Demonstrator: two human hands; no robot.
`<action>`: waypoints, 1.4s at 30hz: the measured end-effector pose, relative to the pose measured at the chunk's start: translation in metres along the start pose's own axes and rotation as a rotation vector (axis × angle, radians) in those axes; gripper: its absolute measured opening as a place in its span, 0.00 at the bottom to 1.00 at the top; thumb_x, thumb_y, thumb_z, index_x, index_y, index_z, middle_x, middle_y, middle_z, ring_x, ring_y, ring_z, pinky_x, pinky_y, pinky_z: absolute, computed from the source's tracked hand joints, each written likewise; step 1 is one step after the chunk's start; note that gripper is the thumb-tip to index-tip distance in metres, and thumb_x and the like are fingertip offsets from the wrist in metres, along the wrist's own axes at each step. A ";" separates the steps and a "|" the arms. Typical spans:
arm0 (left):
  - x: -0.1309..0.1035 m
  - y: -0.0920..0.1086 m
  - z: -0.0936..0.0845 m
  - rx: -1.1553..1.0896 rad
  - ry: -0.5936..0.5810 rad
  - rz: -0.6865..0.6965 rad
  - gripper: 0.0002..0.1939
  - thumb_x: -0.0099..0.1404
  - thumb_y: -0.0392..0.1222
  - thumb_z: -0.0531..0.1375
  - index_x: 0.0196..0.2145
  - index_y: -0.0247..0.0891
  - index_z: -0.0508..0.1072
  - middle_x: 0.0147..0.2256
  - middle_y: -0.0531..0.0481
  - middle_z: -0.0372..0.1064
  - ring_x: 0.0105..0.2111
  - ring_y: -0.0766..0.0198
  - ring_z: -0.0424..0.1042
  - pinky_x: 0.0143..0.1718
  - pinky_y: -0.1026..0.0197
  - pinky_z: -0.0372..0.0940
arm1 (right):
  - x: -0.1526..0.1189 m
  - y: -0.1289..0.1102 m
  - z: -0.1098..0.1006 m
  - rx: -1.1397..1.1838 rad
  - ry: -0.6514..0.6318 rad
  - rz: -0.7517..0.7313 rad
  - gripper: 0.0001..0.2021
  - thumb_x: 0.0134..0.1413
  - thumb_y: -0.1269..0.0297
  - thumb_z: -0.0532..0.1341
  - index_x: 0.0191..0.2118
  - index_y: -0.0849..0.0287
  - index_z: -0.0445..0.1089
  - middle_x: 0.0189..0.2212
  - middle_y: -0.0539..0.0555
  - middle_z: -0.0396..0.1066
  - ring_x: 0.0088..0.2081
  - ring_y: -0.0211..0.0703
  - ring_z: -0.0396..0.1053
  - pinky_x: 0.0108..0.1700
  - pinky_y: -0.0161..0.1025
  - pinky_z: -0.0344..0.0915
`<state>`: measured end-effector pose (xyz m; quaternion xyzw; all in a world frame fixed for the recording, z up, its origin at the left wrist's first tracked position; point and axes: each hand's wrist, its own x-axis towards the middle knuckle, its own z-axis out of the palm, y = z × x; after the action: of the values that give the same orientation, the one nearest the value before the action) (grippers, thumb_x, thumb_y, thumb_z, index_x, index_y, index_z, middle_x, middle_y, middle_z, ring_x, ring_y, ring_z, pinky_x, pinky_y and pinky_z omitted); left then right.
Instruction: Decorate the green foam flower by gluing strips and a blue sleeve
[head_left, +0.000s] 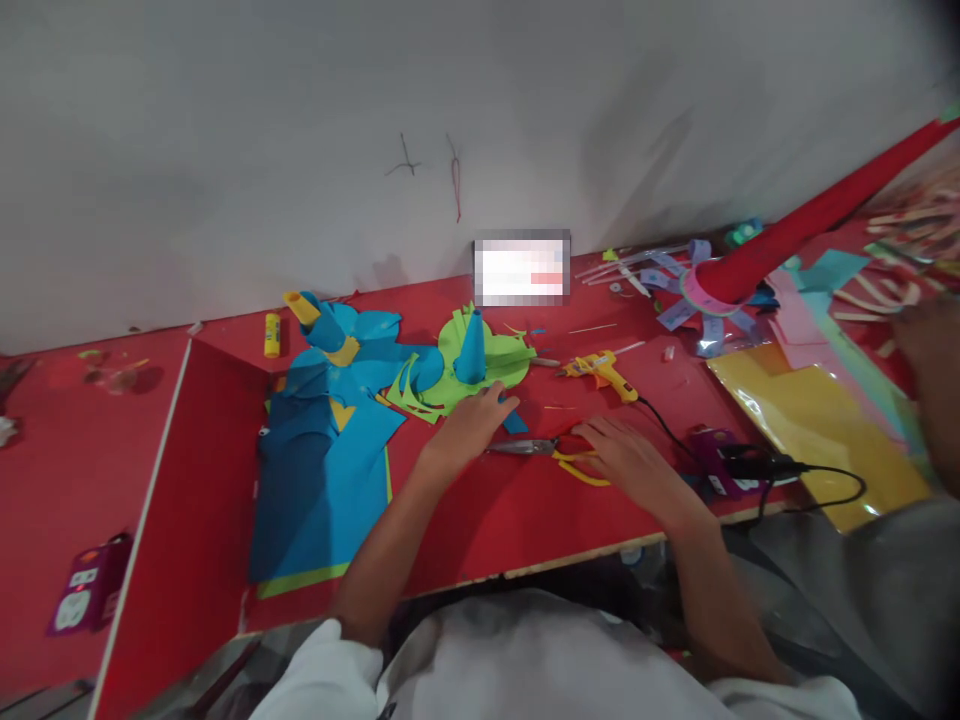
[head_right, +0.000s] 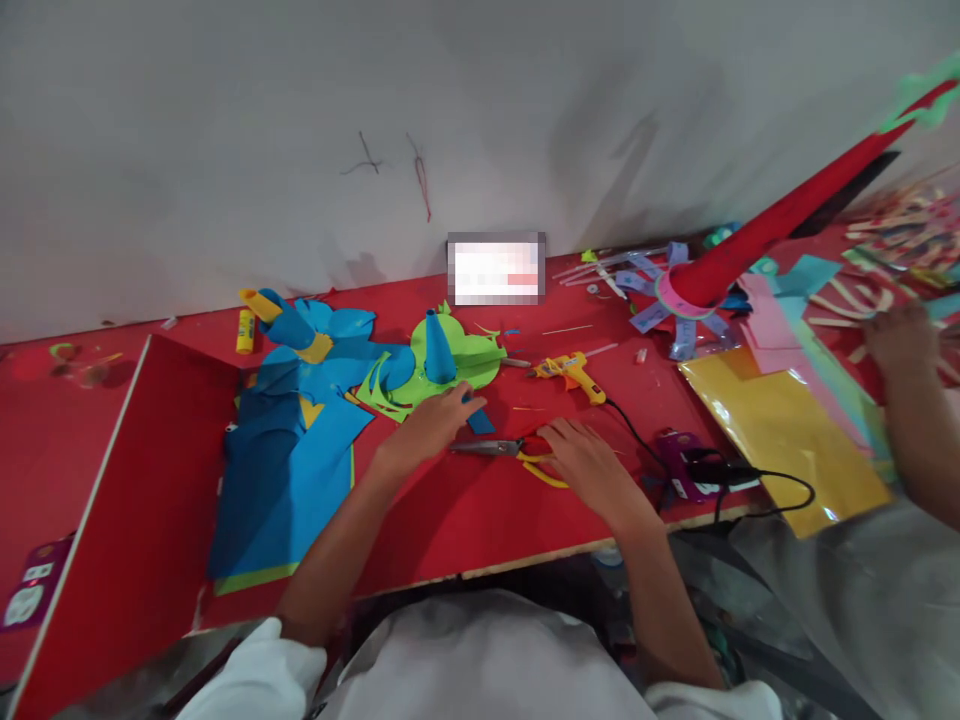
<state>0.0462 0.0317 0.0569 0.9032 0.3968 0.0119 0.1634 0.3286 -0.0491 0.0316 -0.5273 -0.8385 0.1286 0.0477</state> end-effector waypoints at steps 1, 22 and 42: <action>0.009 0.001 0.002 0.019 -0.003 0.000 0.20 0.71 0.26 0.50 0.54 0.38 0.73 0.56 0.38 0.68 0.52 0.52 0.73 0.46 0.57 0.68 | 0.003 -0.003 -0.004 0.019 -0.006 0.015 0.12 0.66 0.65 0.60 0.53 0.58 0.70 0.47 0.61 0.76 0.50 0.56 0.74 0.52 0.50 0.70; -0.016 -0.032 0.040 -0.748 0.378 -0.197 0.15 0.75 0.51 0.56 0.45 0.38 0.74 0.31 0.51 0.73 0.31 0.64 0.70 0.32 0.64 0.61 | 0.132 -0.041 0.027 0.820 0.307 0.003 0.23 0.64 0.44 0.59 0.26 0.55 0.61 0.23 0.46 0.60 0.28 0.38 0.58 0.32 0.36 0.55; -0.009 -0.042 0.056 -0.835 0.611 -0.112 0.17 0.72 0.56 0.59 0.34 0.39 0.73 0.38 0.45 0.73 0.39 0.60 0.72 0.43 0.57 0.68 | 0.127 -0.049 0.040 0.930 0.208 -0.037 0.21 0.68 0.46 0.53 0.28 0.54 0.60 0.24 0.48 0.66 0.27 0.38 0.62 0.32 0.36 0.56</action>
<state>0.0189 0.0355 -0.0082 0.6937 0.4356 0.4237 0.3868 0.2214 0.0385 -0.0007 -0.4449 -0.6921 0.4358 0.3649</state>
